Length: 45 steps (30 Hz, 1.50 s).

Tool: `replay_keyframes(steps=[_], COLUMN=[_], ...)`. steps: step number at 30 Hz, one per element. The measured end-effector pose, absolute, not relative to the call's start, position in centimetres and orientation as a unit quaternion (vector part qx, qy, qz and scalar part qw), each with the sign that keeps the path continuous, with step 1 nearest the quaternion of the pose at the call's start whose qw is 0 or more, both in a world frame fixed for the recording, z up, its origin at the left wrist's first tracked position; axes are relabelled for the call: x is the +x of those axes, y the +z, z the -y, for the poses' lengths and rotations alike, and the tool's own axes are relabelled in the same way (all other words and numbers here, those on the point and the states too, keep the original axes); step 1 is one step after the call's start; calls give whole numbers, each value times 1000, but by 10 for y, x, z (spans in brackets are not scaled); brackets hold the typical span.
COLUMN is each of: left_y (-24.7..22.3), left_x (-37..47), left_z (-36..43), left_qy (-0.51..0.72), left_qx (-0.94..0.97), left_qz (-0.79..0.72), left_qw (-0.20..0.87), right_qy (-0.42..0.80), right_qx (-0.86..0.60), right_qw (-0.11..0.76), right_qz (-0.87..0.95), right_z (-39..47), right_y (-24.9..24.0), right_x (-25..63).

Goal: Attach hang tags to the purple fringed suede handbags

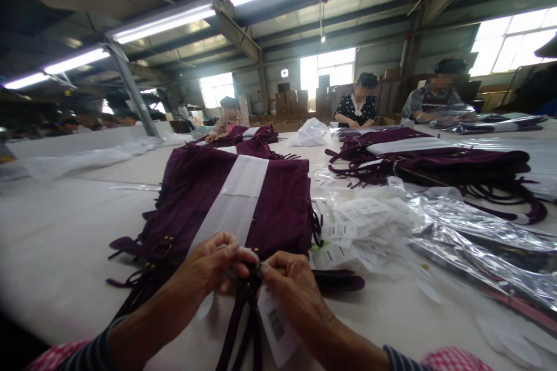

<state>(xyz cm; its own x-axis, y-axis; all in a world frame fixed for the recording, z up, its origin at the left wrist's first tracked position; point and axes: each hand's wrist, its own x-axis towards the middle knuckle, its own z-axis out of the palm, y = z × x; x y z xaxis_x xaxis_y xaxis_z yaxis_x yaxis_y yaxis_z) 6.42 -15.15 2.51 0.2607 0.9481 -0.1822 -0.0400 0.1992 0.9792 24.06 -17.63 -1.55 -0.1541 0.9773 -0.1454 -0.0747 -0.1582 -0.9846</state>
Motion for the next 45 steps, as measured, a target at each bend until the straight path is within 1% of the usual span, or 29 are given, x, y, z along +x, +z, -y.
replay_keyframes(steps=[4,9,12,16,20,23,25,29,33,39,42,45], left_y=[25,27,28,28,24,18,13,7,6,8,6,2], left_x=[67,69,64,59,59,60,61,65,74,92,99,104], left_z=[159,162,160,158,157,156,154,151,154,162,162,157], left_qy=[431,432,464,504,538,555,558,576,590,624,651,678], left_qx=[484,493,466,393,368,358,347,321,327,307,289,303], left_qz=[-435,-407,-379,-342,-302,-283,-284,-286,-290,-307,-358,-410], left_qw=[626,636,651,689,696,696,698,695,679,649,603,529], right_qy=[593,649,686,695,720,735,708,616,574,592,600,599], right_qx=[-469,-412,-386,-363,-296,-244,-270,-383,-401,-365,-364,-366], right_qw=[448,444,427,412,400,368,367,373,330,201,156,111], right_qz=[477,460,446,464,484,515,539,578,633,690,695,703], right_z=[176,184,193,195,184,176,171,156,134,111,102,94], right_y=[-16,-12,-8,-6,0,10,16,21,29,53,58,58], right_x=[240,252,264,272,272,270,268,263,263,262,262,264])
